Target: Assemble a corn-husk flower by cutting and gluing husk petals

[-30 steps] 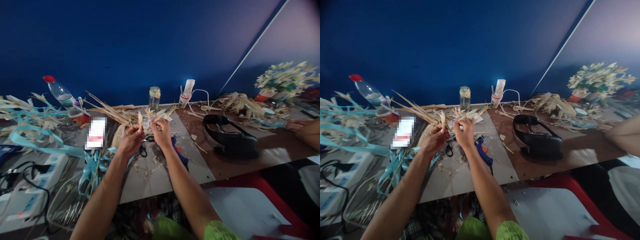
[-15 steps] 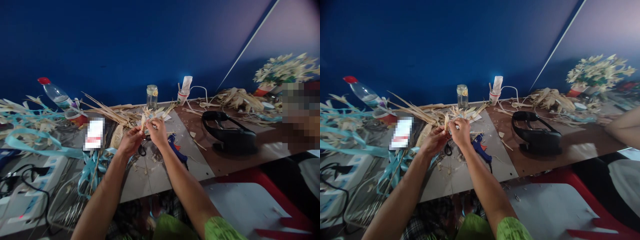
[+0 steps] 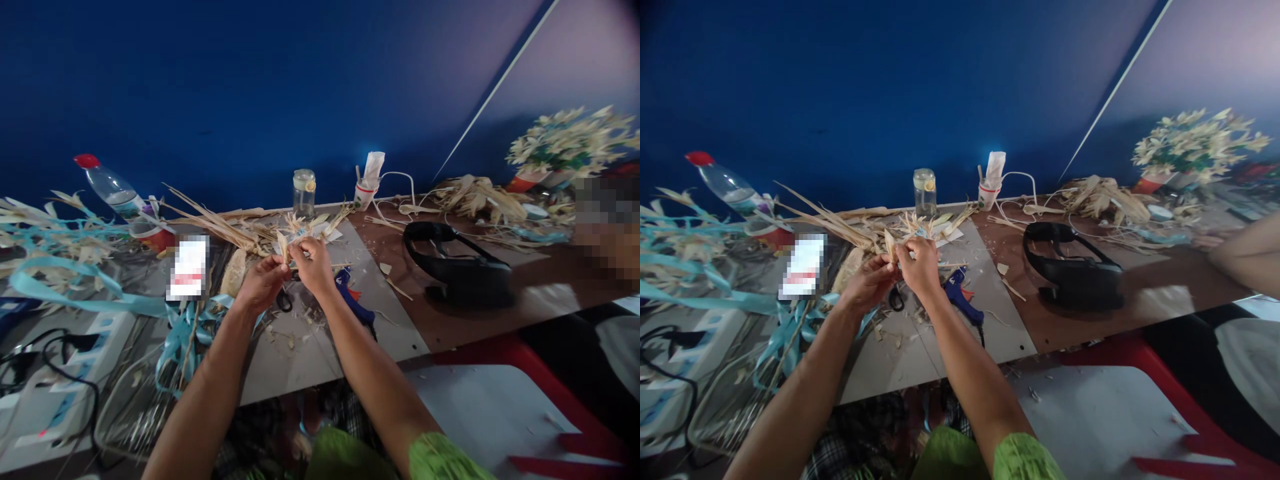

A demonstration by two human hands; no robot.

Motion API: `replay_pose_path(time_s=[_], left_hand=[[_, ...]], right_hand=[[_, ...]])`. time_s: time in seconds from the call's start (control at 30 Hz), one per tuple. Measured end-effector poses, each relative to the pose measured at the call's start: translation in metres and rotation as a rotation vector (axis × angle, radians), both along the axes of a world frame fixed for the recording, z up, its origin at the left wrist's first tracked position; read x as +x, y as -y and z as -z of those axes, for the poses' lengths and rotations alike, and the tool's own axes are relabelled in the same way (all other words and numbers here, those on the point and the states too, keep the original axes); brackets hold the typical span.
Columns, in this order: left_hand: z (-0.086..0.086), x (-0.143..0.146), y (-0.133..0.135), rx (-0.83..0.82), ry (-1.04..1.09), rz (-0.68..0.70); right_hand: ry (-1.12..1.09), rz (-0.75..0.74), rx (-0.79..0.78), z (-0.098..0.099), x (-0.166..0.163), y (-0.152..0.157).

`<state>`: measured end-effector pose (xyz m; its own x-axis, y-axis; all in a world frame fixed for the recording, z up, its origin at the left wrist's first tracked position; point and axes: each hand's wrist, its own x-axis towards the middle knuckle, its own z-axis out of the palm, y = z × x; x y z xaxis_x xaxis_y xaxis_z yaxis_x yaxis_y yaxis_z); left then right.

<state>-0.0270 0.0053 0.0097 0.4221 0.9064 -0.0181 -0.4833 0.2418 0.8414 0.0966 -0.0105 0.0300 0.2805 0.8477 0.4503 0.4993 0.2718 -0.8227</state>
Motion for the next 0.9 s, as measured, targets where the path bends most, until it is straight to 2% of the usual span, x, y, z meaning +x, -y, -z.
replay_pose_path(time_s=[0.2,0.53,0.7,0.8,0.9], left_hand=[[0.002,-0.002,-0.001,0.029,-0.022,0.000],[0.008,-0.006,-0.005,0.054,-0.103,-0.012],[0.005,-0.005,-0.004,0.055,-0.118,-0.024],[0.003,-0.005,-0.003,0.027,-0.078,-0.041],[0.003,-0.006,-0.005,0.010,-0.028,-0.055]], right_hand=[[0.001,-0.054,-0.048,0.002,0.001,-0.002],[0.036,-0.059,-0.079,0.000,0.003,-0.001],[-0.060,-0.101,-0.086,0.004,0.011,-0.003],[-0.074,-0.029,-0.141,-0.001,0.019,-0.001],[0.080,-0.026,-0.276,-0.016,0.030,0.011]])
